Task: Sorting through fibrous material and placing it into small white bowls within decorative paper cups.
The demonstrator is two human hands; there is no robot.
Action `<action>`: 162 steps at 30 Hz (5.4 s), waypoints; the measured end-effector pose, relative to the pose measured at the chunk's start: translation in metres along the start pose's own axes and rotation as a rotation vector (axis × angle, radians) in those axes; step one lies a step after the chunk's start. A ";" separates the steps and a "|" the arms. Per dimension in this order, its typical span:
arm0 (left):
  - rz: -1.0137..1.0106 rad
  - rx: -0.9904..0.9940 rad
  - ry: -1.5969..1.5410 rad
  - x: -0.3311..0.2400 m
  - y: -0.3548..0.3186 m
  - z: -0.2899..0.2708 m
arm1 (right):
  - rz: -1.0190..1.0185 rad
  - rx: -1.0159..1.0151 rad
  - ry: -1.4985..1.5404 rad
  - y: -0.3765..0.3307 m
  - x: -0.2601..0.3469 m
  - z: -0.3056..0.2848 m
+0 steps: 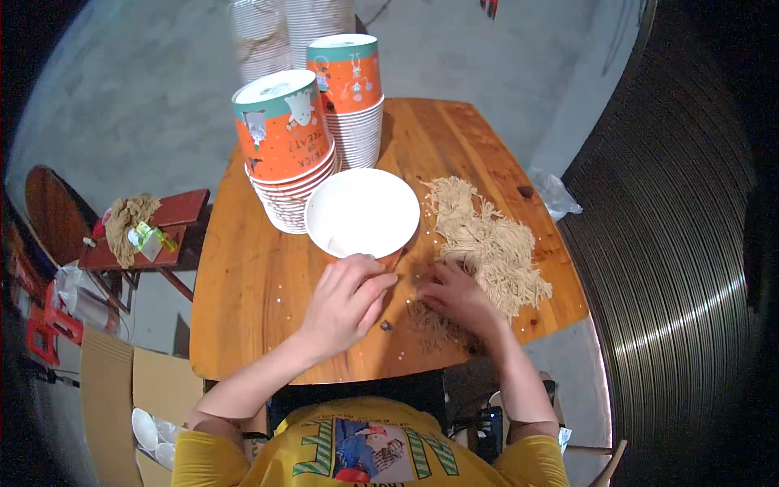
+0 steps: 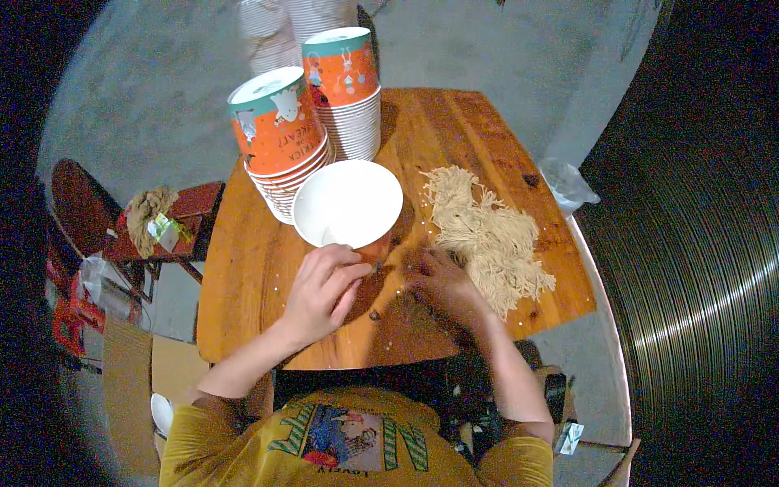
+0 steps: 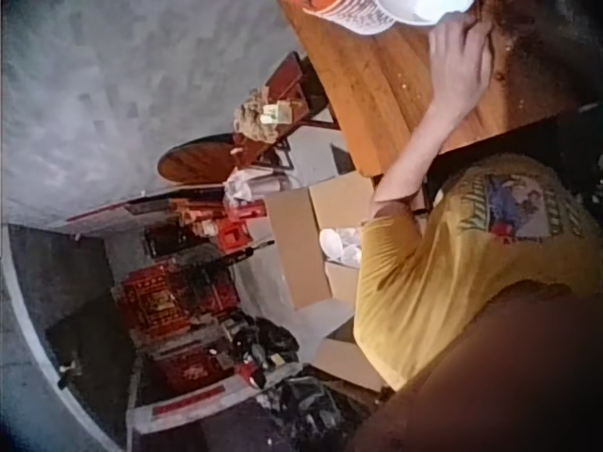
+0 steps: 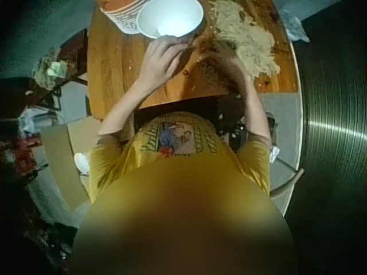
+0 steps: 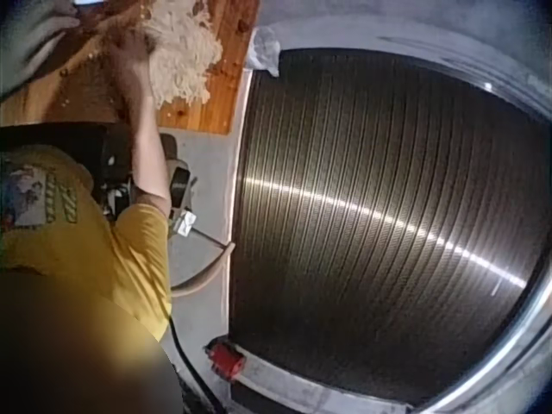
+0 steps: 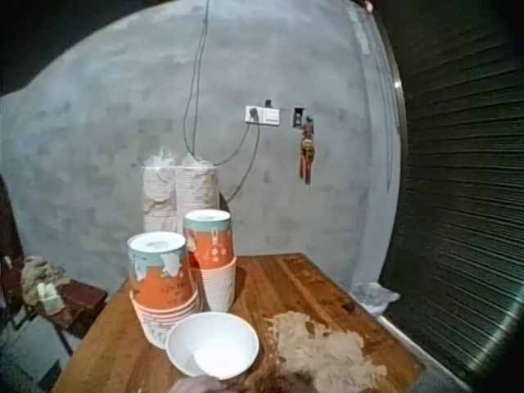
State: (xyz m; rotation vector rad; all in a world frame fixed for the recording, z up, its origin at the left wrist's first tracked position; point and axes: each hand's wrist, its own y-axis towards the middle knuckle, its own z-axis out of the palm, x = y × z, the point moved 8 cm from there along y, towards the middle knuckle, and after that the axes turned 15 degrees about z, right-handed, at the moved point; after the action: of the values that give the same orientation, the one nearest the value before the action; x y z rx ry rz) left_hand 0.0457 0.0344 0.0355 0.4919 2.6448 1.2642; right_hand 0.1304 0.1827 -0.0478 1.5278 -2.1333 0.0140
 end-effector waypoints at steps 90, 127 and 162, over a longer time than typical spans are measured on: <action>-0.191 0.110 -0.074 0.034 0.014 -0.022 | 0.619 0.032 0.854 -0.006 0.056 -0.014; -0.501 0.208 -0.443 0.041 0.011 -0.035 | 0.376 -0.345 0.690 0.017 0.087 -0.042; -0.539 0.525 -0.525 0.044 -0.006 0.009 | 0.462 -0.275 0.648 0.008 0.064 0.001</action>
State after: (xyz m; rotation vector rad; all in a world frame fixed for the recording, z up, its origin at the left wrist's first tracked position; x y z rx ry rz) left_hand 0.0057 0.0535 0.0253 0.1179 2.3715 0.2349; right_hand 0.1076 0.1292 -0.0199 0.7123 -1.8040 0.3177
